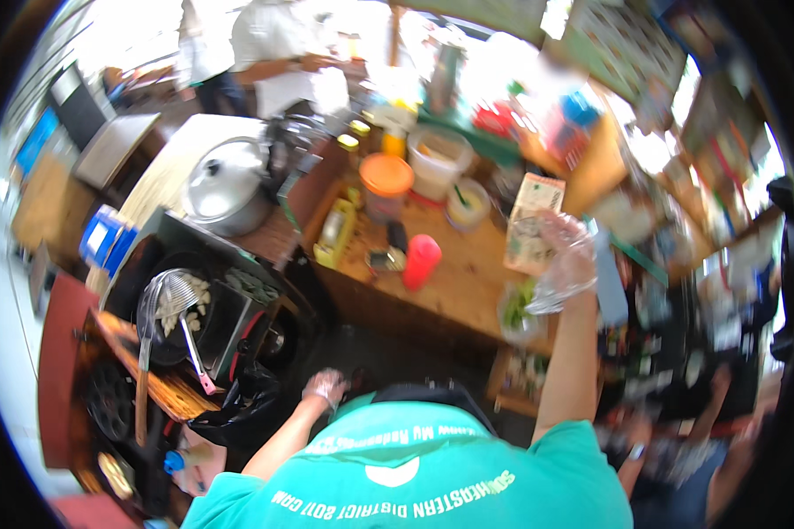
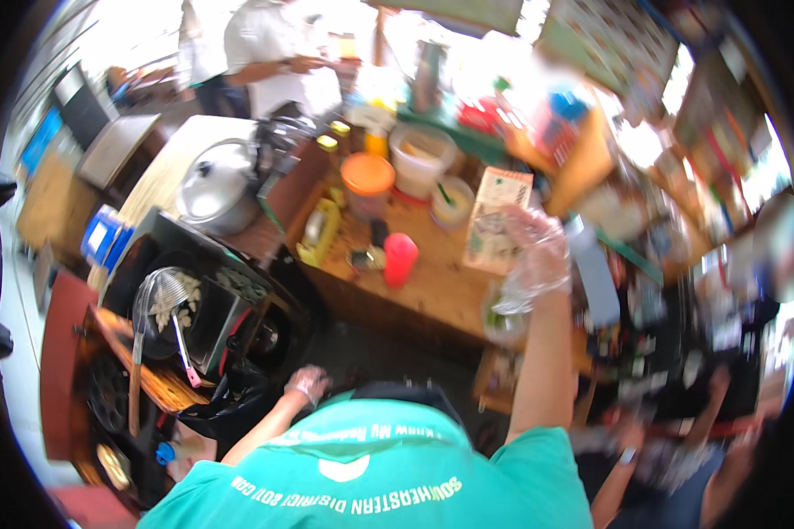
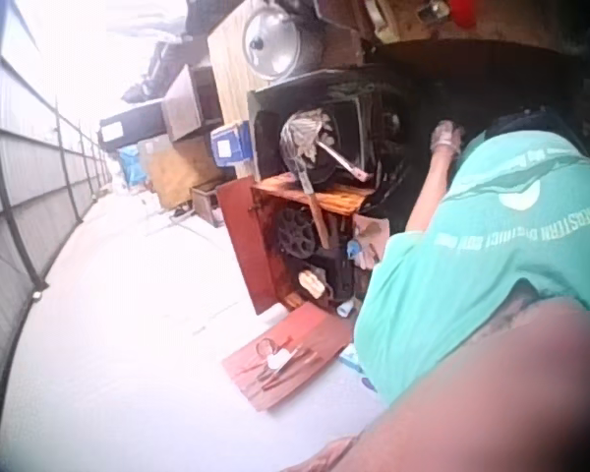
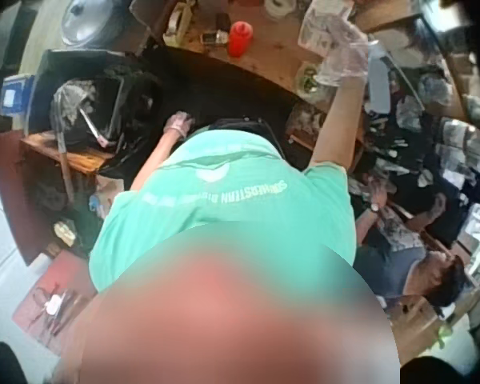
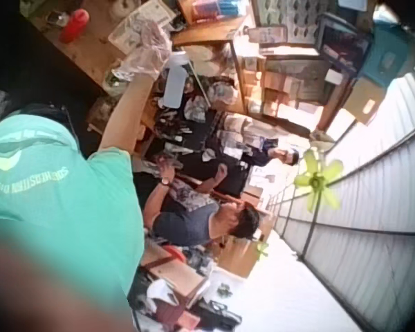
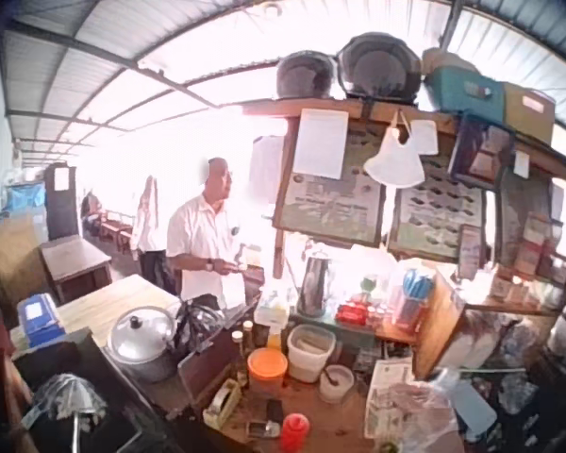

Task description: The person assembles a sandwich by placing fried egg and sauce on bread, then adds fried dough pieces. The person uses tongs and a squeeze bottle to handle ingredients and applies condiments to the bread.

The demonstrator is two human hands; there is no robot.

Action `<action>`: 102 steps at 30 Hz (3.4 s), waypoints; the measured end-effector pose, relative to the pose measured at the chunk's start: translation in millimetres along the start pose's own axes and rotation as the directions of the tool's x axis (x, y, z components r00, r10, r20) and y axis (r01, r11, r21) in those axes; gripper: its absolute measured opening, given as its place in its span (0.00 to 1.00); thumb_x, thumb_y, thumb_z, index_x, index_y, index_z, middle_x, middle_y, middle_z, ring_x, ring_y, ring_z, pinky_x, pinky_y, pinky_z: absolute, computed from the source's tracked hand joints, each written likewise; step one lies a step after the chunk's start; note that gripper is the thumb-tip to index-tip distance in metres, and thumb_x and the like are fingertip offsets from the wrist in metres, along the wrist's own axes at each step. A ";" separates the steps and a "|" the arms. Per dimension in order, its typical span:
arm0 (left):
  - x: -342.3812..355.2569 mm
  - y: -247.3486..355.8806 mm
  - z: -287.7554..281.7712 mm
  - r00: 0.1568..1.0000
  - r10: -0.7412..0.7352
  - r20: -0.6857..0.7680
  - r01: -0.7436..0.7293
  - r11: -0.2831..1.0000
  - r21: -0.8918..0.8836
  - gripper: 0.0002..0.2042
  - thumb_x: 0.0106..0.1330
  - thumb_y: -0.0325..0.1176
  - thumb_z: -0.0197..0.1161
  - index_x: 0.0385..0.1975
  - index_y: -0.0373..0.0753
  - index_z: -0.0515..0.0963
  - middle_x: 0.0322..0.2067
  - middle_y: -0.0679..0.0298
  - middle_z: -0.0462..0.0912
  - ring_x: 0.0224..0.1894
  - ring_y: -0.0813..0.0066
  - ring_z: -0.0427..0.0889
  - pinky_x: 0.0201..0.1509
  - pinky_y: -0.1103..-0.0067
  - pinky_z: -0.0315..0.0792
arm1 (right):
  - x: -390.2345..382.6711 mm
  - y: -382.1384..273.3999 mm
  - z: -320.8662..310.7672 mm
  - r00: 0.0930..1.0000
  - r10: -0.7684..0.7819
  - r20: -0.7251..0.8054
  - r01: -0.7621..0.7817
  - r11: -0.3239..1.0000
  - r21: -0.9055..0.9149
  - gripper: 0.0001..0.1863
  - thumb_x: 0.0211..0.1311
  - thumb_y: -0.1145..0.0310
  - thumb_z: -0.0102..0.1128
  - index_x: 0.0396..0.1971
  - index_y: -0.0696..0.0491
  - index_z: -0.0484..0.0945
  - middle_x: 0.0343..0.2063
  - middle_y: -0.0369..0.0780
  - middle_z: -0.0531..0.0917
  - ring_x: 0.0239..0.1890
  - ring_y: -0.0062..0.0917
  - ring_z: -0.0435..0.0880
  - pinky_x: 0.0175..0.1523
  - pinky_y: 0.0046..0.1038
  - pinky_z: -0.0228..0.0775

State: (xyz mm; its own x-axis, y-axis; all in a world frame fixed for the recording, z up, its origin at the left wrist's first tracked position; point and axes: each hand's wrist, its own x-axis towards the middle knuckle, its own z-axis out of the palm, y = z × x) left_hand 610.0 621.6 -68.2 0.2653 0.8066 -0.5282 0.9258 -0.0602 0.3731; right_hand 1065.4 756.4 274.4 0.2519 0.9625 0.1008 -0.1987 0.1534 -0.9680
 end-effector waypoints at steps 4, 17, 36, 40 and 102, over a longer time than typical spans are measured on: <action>15.6 30.2 0.5 0.989 0.142 -0.046 -0.141 0.990 0.023 0.18 0.66 0.48 0.62 0.44 0.40 0.86 0.45 0.49 0.86 0.52 0.49 0.83 0.57 0.61 0.76 | -115.9 11.1 -185.9 0.930 0.247 -0.273 -0.268 0.963 -0.040 0.14 0.63 0.77 0.67 0.49 0.61 0.83 0.41 0.44 0.88 0.42 0.32 0.90 0.47 0.36 0.86; 9.8 112.1 15.5 0.877 0.177 0.446 -0.336 0.891 0.307 0.16 0.68 0.46 0.60 0.45 0.43 0.86 0.46 0.50 0.87 0.52 0.48 0.84 0.57 0.59 0.77 | -286.9 301.8 -361.1 0.587 0.695 -0.415 -0.481 0.711 0.513 0.26 0.60 0.75 0.68 0.60 0.51 0.80 0.40 0.40 0.87 0.40 0.28 0.86 0.43 0.33 0.78; -301.0 14.6 20.9 0.996 -0.082 0.045 0.081 0.996 0.030 0.16 0.69 0.47 0.56 0.45 0.44 0.83 0.45 0.56 0.84 0.52 0.55 0.82 0.60 0.64 0.74 | -258.8 322.2 -404.0 0.411 0.711 -0.570 -0.420 0.703 0.574 0.38 0.69 0.57 0.40 0.70 0.68 0.51 0.69 0.53 0.66 0.71 0.46 0.68 0.74 0.45 0.64; -360.7 -15.1 -6.9 0.907 -0.270 -0.324 0.225 0.960 -0.168 0.13 0.69 0.46 0.56 0.37 0.47 0.85 0.39 0.59 0.86 0.44 0.54 0.84 0.53 0.63 0.77 | -244.8 359.7 -408.2 0.576 0.634 -0.517 -0.374 0.766 0.523 0.31 0.68 0.55 0.44 0.66 0.58 0.62 0.59 0.50 0.77 0.68 0.44 0.73 0.70 0.46 0.70; -367.5 -249.4 -217.9 0.708 -0.683 -0.177 0.321 0.535 -0.781 0.10 0.58 0.34 0.68 0.27 0.33 0.78 0.19 0.60 0.77 0.24 0.65 0.82 0.28 0.65 0.76 | -223.8 214.5 429.2 0.631 0.435 0.642 -0.156 0.882 -0.445 0.19 0.70 0.55 0.65 0.29 0.57 0.84 0.22 0.31 0.77 0.24 0.13 0.67 0.29 0.20 0.56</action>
State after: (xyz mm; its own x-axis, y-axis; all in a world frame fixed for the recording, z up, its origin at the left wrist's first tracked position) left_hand 223.0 468.3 199.0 -0.4923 0.7165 -0.4942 0.3704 0.6863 0.6259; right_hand 559.9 670.0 142.9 -0.5359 0.8177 -0.2101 0.2069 -0.1141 -0.9717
